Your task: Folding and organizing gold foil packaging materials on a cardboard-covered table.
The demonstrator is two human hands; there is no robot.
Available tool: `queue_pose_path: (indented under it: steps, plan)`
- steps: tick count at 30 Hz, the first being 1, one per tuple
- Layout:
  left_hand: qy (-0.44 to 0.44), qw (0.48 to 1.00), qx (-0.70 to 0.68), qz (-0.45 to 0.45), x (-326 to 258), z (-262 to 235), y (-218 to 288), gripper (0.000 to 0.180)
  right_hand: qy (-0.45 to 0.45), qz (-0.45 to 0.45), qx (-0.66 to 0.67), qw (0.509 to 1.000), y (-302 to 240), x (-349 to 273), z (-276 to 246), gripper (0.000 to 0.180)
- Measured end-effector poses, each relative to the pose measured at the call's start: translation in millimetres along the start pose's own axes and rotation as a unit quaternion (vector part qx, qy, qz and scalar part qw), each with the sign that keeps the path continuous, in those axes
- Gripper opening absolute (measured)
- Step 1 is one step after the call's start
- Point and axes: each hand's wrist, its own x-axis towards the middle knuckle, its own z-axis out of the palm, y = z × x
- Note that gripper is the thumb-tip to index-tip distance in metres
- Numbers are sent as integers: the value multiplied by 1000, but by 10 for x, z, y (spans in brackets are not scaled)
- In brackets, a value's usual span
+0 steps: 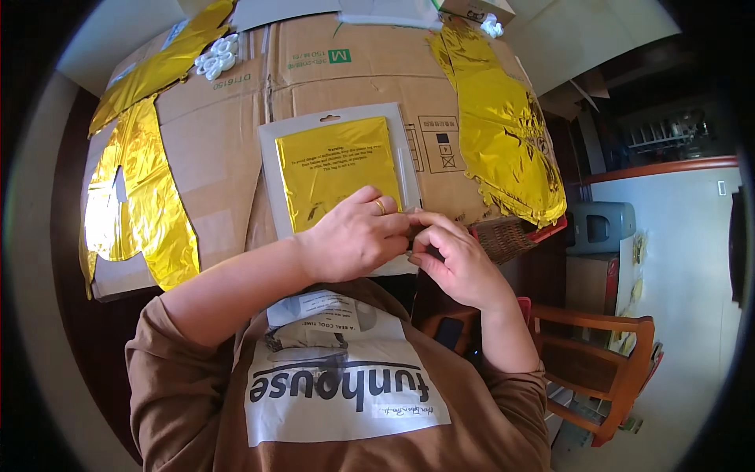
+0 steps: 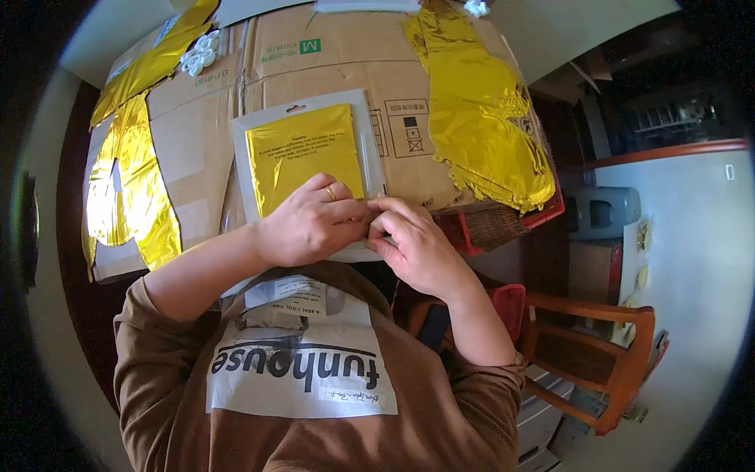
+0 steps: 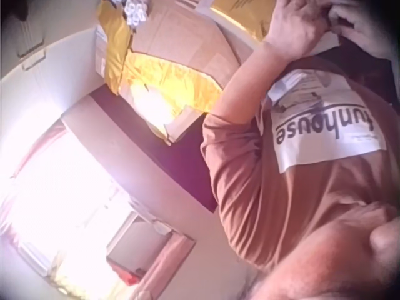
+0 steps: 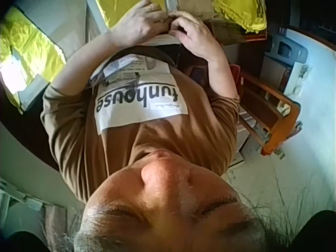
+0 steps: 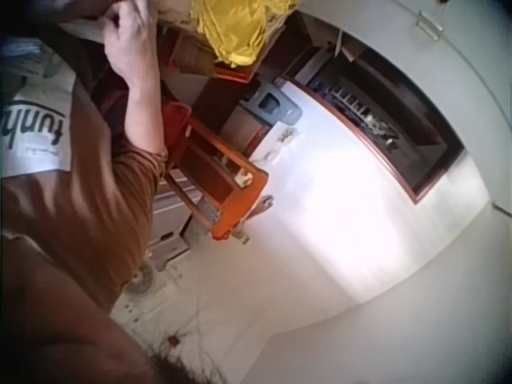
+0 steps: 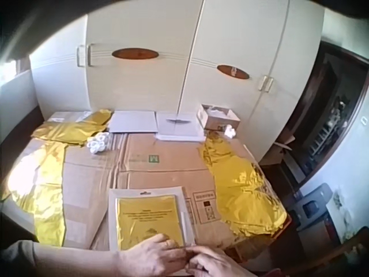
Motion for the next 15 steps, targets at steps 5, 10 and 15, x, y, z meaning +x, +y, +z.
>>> queue_pose_path:
  steps: [5, 10, 15]
  plan:
    - [9, 991, -120, -66, -526, -283, 266, 13, -35, 31, 25, 999, -45, 38, -75, 15]
    - [-40, 892, -181, -413, -1824, -981, 784, 10, -44, 15, -3, 999, -89, 18, -74, 25]
    - [-155, 610, -57, -775, -4030, -1004, 1032, 17, -58, 32, -10, 998, -172, 42, -121, 28]
